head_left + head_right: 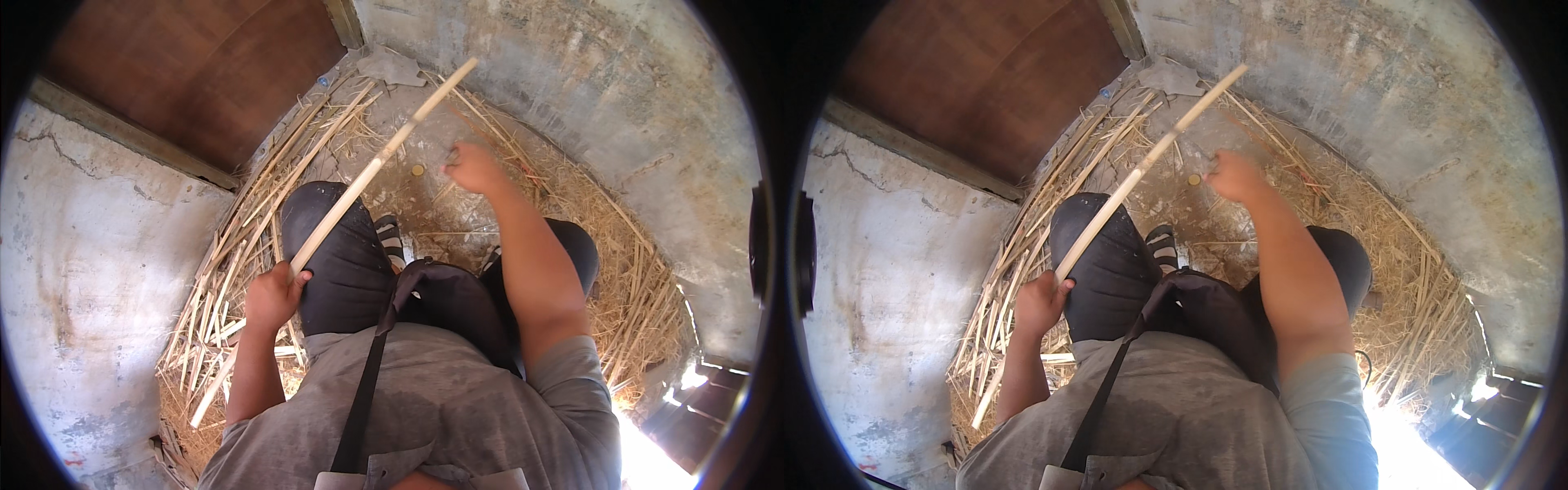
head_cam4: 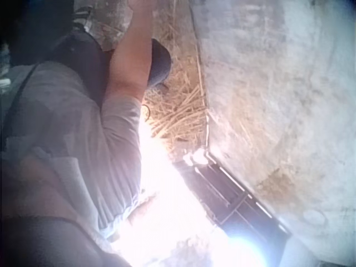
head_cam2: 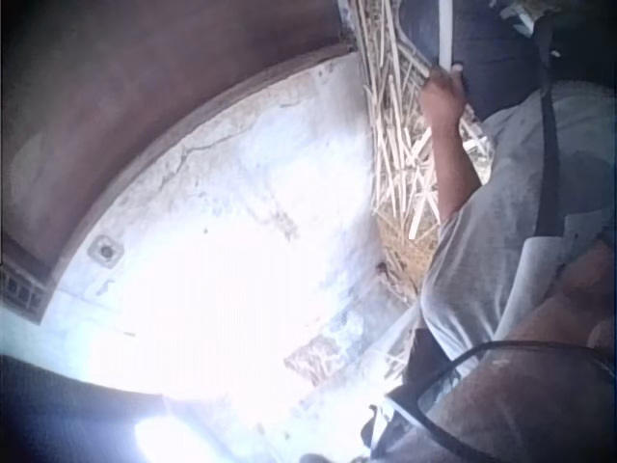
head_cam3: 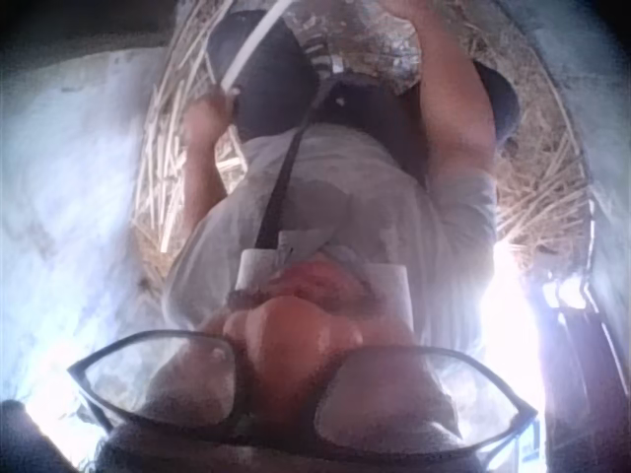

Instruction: The person sits on the floor and uses a large knife to shave a long bamboo stick. They hold the stick against their leg and repeatedly scrape the blade along its length to remove the outer layer, creating thin shavings.

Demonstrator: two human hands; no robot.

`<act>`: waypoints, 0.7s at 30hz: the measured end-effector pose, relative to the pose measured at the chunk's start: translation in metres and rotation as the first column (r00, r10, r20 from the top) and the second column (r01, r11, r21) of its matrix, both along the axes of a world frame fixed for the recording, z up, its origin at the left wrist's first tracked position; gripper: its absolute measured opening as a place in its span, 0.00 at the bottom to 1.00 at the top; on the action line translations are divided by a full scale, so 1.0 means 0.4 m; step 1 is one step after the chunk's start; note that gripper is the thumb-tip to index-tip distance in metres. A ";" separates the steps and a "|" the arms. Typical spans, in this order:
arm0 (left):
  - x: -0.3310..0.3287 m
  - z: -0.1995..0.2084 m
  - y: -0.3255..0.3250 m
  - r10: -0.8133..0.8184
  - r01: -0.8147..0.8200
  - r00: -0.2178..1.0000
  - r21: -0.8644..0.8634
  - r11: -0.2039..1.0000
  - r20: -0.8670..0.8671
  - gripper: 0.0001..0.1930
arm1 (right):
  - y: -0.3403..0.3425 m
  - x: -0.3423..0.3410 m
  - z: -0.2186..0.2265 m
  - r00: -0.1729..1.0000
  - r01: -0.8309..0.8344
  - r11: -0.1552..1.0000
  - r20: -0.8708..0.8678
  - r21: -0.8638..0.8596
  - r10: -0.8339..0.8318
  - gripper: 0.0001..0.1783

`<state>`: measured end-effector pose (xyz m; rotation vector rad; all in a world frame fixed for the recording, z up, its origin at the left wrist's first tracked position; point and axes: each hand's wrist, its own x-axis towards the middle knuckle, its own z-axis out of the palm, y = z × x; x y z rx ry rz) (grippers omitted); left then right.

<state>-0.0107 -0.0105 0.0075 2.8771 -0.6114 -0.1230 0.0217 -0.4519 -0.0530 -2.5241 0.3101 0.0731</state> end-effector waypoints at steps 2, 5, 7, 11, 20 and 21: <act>0.002 0.012 -0.004 -0.004 0.004 1.000 -0.001 1.000 -0.002 0.26 | -0.018 -0.006 -0.002 0.996 0.081 0.997 0.027 0.011 -0.081 0.26; 0.000 0.027 -0.015 0.005 -0.005 1.000 -0.037 0.999 -0.011 0.23 | 0.010 -0.020 0.026 0.996 0.007 1.000 0.087 0.029 -0.010 0.25; -0.007 0.037 -0.020 0.030 -0.032 0.999 -0.059 0.998 -0.033 0.21 | 0.079 -0.022 0.060 0.986 -0.147 0.989 0.083 -0.009 0.148 0.24; -0.016 0.045 -0.011 0.032 -0.036 0.998 -0.073 0.997 -0.052 0.18 | 0.179 -0.044 0.166 0.903 -0.426 0.902 -0.092 -0.074 0.420 0.22; -0.021 0.046 0.017 -0.046 0.034 0.994 -0.122 0.992 -0.097 0.13 | 0.012 -0.014 0.008 0.998 -0.005 1.000 0.059 -0.015 0.006 0.25; -0.019 0.043 0.020 -0.055 0.043 0.994 -0.117 0.992 -0.099 0.13 | 0.022 -0.023 0.037 0.999 -0.017 1.000 0.044 -0.019 0.018 0.25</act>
